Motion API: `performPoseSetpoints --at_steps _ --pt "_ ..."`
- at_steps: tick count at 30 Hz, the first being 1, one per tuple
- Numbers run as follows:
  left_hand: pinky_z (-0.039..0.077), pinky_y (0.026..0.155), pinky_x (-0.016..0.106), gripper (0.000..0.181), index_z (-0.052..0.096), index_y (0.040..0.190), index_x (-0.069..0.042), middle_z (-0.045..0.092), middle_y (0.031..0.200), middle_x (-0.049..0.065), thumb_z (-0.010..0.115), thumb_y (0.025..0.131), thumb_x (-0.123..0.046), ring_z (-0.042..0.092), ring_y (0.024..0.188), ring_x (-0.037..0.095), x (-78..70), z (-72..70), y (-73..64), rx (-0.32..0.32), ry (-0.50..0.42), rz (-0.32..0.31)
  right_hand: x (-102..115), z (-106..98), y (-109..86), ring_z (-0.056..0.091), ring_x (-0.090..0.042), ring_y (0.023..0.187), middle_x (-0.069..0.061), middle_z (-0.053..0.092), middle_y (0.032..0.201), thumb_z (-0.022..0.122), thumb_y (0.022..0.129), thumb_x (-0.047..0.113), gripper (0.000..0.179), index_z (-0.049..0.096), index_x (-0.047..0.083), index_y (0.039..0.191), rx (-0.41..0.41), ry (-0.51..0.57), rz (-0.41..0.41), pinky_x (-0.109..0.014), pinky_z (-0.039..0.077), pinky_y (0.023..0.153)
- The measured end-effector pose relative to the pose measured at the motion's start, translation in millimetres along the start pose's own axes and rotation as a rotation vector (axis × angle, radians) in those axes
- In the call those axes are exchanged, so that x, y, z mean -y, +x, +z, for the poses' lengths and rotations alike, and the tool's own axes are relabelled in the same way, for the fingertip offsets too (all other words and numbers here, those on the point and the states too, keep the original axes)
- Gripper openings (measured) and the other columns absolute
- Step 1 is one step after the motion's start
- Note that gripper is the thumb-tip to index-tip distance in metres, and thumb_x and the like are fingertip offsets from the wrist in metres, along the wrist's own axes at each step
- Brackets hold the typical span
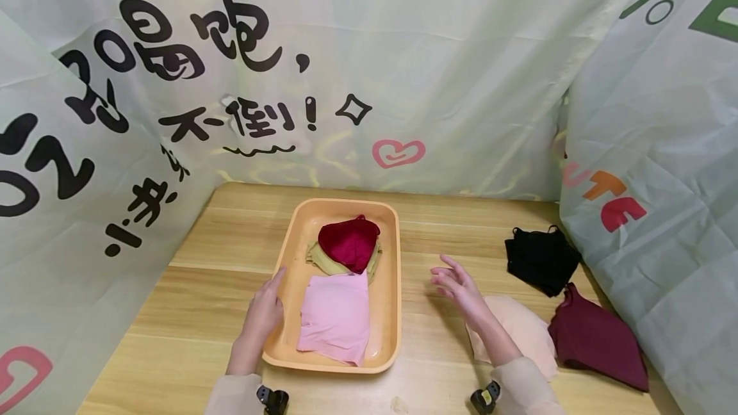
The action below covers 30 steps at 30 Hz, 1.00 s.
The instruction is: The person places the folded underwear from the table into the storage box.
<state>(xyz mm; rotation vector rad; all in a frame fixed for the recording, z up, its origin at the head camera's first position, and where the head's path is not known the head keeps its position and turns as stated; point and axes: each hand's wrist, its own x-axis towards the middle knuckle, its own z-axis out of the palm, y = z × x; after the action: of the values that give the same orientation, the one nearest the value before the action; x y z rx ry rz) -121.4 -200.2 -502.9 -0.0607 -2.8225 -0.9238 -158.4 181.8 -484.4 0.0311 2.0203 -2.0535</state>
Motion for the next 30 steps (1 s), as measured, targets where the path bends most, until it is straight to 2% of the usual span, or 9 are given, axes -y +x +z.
performPoseSetpoints --at_steps 7,11,20,24,30 --pt "0.050 0.065 0.050 0.059 0.042 0.132 0.003 0.055 0.111 0.034 0.046 0.074 0.018 0.058 0.084 0.045 -0.7 -0.7 -0.4 -0.015 -0.006 0.003 0.3 -7.3 -1.9 0.054 -0.012 0.102 -0.019 0.043 0.127 0.047 0.093 0.014 0.058 0.020 0.005 0.143 -0.035 -0.011 0.005 -0.042 0.035 0.101" --pt "0.050 0.068 0.052 0.060 0.042 0.132 0.004 0.054 0.112 0.034 0.046 0.074 0.019 0.057 0.087 0.047 -1.7 -1.2 -0.3 -0.015 -0.007 0.008 0.0 -12.7 -2.1 0.054 -0.010 0.101 -0.015 0.045 0.125 0.047 0.093 0.017 0.058 0.019 0.005 0.143 -0.053 -0.017 0.008 -0.037 0.038 0.099" --pt "0.049 0.072 0.053 0.060 0.041 0.132 0.004 0.055 0.111 0.033 0.046 0.074 0.018 0.056 0.090 0.048 -1.2 -1.0 -0.7 -0.011 -0.002 0.011 2.4 -21.7 -1.7 0.053 -0.013 0.104 -0.022 0.040 0.130 0.045 0.095 0.021 0.058 0.019 0.004 0.143 -0.081 -0.066 -0.021 -0.039 0.038 0.099" --pt "0.049 0.071 0.053 0.060 0.041 0.132 0.003 0.055 0.111 0.033 0.046 0.074 0.018 0.057 0.088 0.047 0.6 0.2 -0.4 -0.007 0.002 0.008 2.9 -24.8 -2.6 0.053 -0.014 0.106 -0.022 0.040 0.130 0.046 0.094 0.019 0.057 0.020 0.004 0.143 -0.100 -0.086 -0.031 -0.035 0.040 0.097" --pt "0.049 0.073 0.054 0.060 0.041 0.133 0.003 0.055 0.112 0.033 0.046 0.074 0.018 0.056 0.090 0.048 1.5 1.0 -0.1 -0.007 0.001 0.007 1.5 -30.5 -6.4 0.054 -0.004 0.099 -0.021 0.043 0.127 0.044 0.096 0.021 0.054 0.022 0.002 0.141 -0.140 -0.125 -0.037 -0.025 0.044 0.090"
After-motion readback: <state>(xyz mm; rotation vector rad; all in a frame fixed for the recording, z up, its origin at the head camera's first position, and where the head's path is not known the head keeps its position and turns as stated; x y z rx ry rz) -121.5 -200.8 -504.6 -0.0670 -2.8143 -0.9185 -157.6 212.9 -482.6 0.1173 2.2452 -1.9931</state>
